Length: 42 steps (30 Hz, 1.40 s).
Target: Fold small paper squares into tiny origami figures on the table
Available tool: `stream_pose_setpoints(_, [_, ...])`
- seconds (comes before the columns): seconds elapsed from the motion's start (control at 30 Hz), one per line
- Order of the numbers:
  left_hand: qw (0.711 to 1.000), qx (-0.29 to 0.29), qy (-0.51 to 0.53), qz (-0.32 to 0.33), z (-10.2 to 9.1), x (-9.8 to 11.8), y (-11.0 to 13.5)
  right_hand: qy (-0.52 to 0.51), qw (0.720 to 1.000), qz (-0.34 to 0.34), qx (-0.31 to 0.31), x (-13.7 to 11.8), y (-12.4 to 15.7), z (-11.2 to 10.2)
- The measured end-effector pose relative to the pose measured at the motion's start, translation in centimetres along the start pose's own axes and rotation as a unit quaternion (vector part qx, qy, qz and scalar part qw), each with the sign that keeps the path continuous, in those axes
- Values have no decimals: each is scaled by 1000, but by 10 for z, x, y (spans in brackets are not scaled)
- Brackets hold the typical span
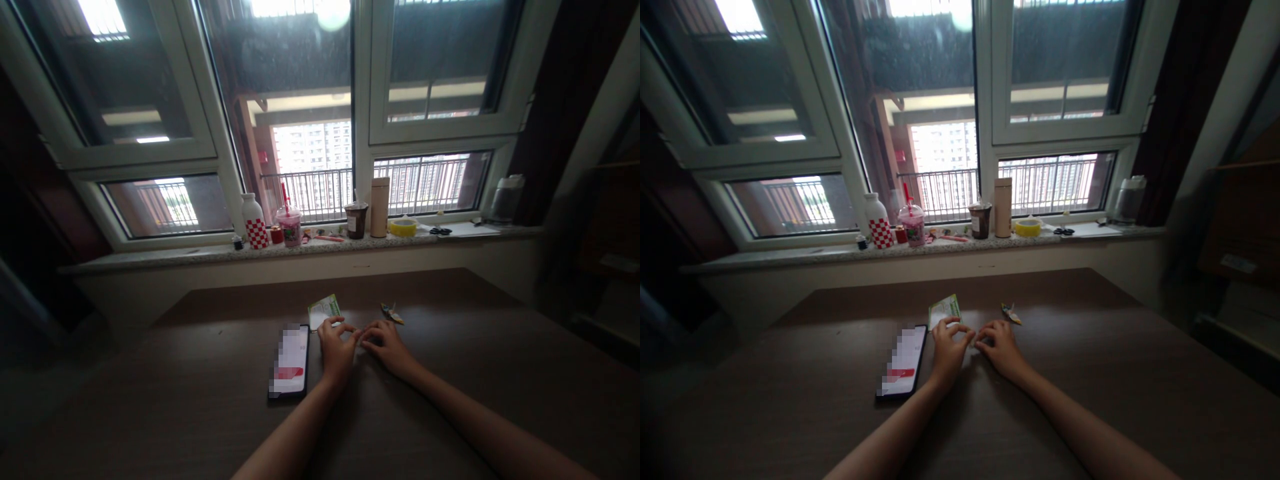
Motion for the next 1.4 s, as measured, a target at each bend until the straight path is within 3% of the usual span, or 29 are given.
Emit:
stream_pose_setpoints(0.23, [1000, 10, 2, -27, -1, 1, 0, 23, 1000, -14, -12, -5, 1, 1])
stream_pose_setpoints(0.53, [1000, 14, -2, 10, -3, 5, 0, -10, 1000, -3, 8, -1, 0, -1])
stream_pose_setpoints(0.93, [1000, 20, -17, -1, -3, 0, -2, -35, 999, 0, 19, -1, 0, -3])
stream_pose_setpoints(1.17, [999, -17, -31, -3, 5, -5, -2, -76, 994, 18, 69, 13, -5, -11])
stream_pose_setpoints(1.4, [997, -41, -71, 4, 11, -6, -1, -60, 997, 20, 52, 9, -3, -9])
Point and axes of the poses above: each hand's wrist, its own y-axis away from the middle knuckle, its own z-axis out of the palm, x = y × z, the point moved 8 cm from there along -y, towards the middle knuckle, and after that the axes turned 8 degrees about y, right-handed, at the moved point
